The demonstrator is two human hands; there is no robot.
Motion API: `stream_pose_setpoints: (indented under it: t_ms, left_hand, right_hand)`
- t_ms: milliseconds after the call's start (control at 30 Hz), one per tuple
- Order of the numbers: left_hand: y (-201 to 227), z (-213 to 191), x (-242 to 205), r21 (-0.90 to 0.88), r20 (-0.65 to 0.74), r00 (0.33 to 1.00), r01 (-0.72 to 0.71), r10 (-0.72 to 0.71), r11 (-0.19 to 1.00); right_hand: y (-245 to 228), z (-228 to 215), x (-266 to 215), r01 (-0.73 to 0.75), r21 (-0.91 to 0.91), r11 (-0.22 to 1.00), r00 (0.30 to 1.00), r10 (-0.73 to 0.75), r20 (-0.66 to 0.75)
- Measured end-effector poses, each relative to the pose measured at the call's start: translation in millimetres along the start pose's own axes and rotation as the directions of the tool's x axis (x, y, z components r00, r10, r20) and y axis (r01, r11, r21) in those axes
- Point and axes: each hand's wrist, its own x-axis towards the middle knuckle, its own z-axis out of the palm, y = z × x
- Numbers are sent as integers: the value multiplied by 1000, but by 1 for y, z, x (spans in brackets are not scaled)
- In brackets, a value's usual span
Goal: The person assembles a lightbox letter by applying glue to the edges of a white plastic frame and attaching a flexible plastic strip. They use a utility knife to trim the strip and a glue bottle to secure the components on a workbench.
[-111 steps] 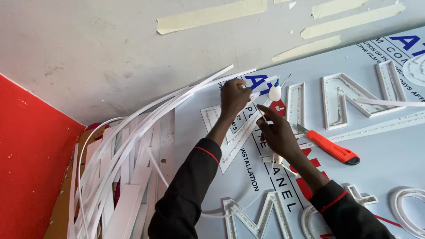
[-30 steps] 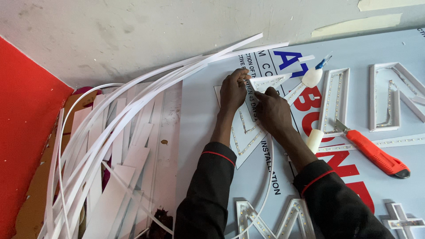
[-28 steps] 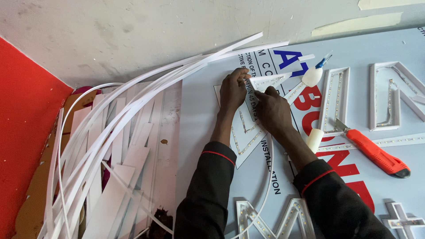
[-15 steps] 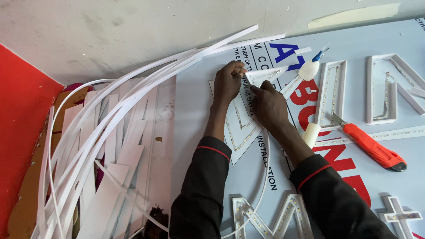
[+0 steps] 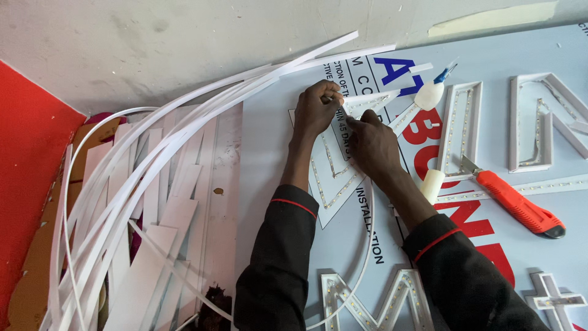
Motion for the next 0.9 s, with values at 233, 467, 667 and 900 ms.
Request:
stream_pose_setpoints:
  t_ms: [233,467,667,900]
  left_hand:
    - [-17,11,7,22,-37,999,21,-20,1000]
    - [-1,7,1,-3,-54,997,47,-47,999]
    - [6,7,1,29,-42,997,65,-64,997]
    - [4,8,-2,55,-27,996,86,-84,995]
  right_hand:
    - [6,-3,0,-18,61,998,999,15,42]
    - [17,-8,1,-87,242,966,994,69,81]
    - [19,-11,2,-99,254,962,993,77,93]
    - [17,-20,3,-106,348,931,992,77,97]
